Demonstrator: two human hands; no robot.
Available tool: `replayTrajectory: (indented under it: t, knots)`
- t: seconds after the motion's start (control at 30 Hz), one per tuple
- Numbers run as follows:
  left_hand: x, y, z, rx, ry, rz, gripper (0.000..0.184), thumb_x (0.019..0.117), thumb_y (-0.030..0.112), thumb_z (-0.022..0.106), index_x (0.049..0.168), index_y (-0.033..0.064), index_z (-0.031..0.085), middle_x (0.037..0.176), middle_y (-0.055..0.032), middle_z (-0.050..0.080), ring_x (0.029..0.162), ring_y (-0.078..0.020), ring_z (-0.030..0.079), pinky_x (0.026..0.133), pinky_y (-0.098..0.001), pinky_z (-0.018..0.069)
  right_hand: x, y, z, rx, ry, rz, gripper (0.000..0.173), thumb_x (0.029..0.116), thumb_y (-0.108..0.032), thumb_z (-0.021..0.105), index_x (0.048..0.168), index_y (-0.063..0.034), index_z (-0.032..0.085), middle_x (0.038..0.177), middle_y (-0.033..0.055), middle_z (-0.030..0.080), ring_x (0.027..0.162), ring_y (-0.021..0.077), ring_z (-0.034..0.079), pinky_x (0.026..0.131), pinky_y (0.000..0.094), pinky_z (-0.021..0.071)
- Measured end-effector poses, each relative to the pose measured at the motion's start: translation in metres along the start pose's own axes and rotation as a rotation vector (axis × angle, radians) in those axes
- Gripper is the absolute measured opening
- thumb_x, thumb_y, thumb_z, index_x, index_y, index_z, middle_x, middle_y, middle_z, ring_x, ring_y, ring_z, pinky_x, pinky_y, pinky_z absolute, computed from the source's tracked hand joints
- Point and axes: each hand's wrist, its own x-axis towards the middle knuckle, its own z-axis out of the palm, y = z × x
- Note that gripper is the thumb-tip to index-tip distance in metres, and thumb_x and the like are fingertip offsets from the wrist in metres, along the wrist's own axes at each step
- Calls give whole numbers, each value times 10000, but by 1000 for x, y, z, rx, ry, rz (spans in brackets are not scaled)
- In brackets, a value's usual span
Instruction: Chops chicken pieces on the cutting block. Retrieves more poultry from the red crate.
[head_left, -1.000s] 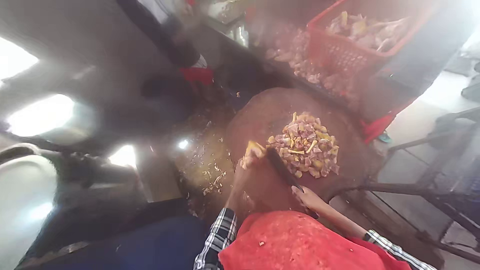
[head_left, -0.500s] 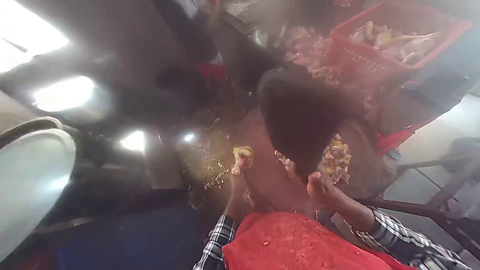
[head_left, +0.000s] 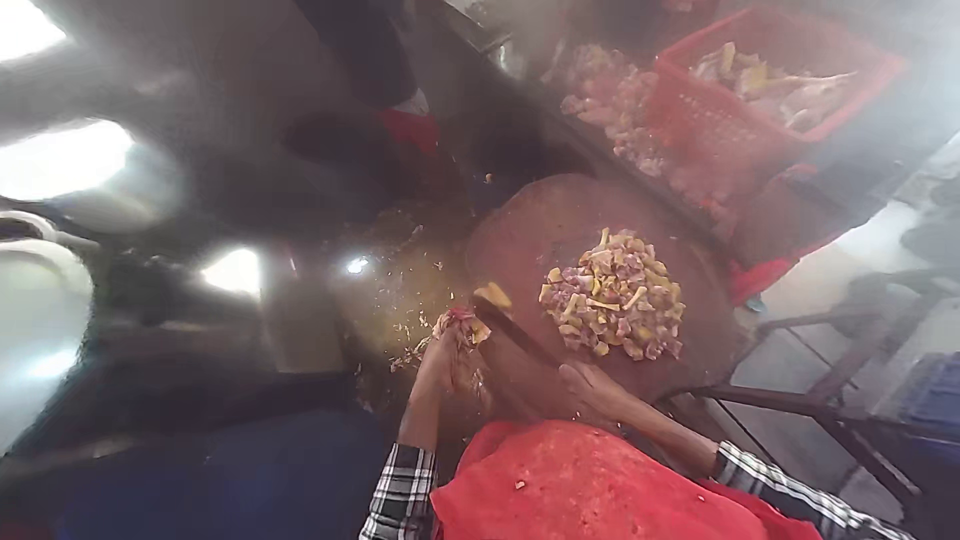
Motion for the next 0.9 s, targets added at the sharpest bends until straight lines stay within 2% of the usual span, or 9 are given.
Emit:
replayTrajectory:
  t: [0.07,0.17,0.27,0.33,0.47,0.6,0.7,0.8,0.9]
  knots:
    - [8,-23,1,-73,-109,-116,344,1095,372,446,1215,85,593,805,-67,643,573,-139,586,497,-299,528,-2,-42,-9,30,79,-115,717,1016,-722,239,1155,-130,619,774,13,558,672,153,574,642,405,533]
    - [23,-61,13,-56,-82,-212,380,1085,400,465,1271,92,589,899,-87,673,688,-167,641,591,-337,559,-10,-104,-26,69,272,-471,765,1021,-718,214,1163,-67,590,801,13,555,671,99,553,601,313,517]
    - [22,-70,15,-104,-44,-237,369,1097,401,424,1230,91,573,837,-80,642,586,-152,596,504,-310,537,-9,-104,-15,112,393,-744,786,1011,-733,192,1129,-66,591,839,13,603,744,44,601,669,249,548]
    - [21,-69,13,-68,-36,-214,374,1098,392,433,1254,82,573,850,-89,648,590,-161,605,513,-325,548,4,-47,0,-39,343,-582,824,1015,-731,200,1179,-46,628,870,64,665,791,113,665,723,336,593]
    - [3,-82,5,163,-41,-217,409,1084,385,485,1284,43,591,932,-117,677,713,-196,645,628,-378,573,39,27,6,-291,-20,194,729,1041,-680,232,1212,-86,618,1005,176,688,974,341,692,865,612,541]
    - [-25,-119,-19,76,-75,-274,331,1074,303,521,1284,54,580,897,-102,687,713,-171,662,624,-340,579,26,-14,-7,-167,68,161,662,1057,-633,270,1263,-94,595,963,143,672,911,302,678,845,563,552]
    - [-40,-146,-34,-159,-171,-334,304,1095,286,445,1187,53,618,828,-93,689,628,-145,640,559,-309,566,17,-4,8,31,149,-52,637,1057,-631,252,1187,-112,598,791,42,574,695,179,594,670,417,543]
    - [-45,-134,-27,-245,-136,-309,283,1083,254,445,1110,46,636,772,-87,672,568,-134,615,512,-298,554,9,40,22,14,4,112,641,1063,-627,272,1180,-108,630,882,101,639,796,236,648,755,493,555]
    - [-49,-69,-7,343,-19,46,409,1032,189,601,1419,72,539,1202,-81,695,992,-148,694,857,-348,598,3,73,6,33,-48,249,696,1066,-630,221,1165,-83,640,905,117,633,790,255,636,736,498,546]
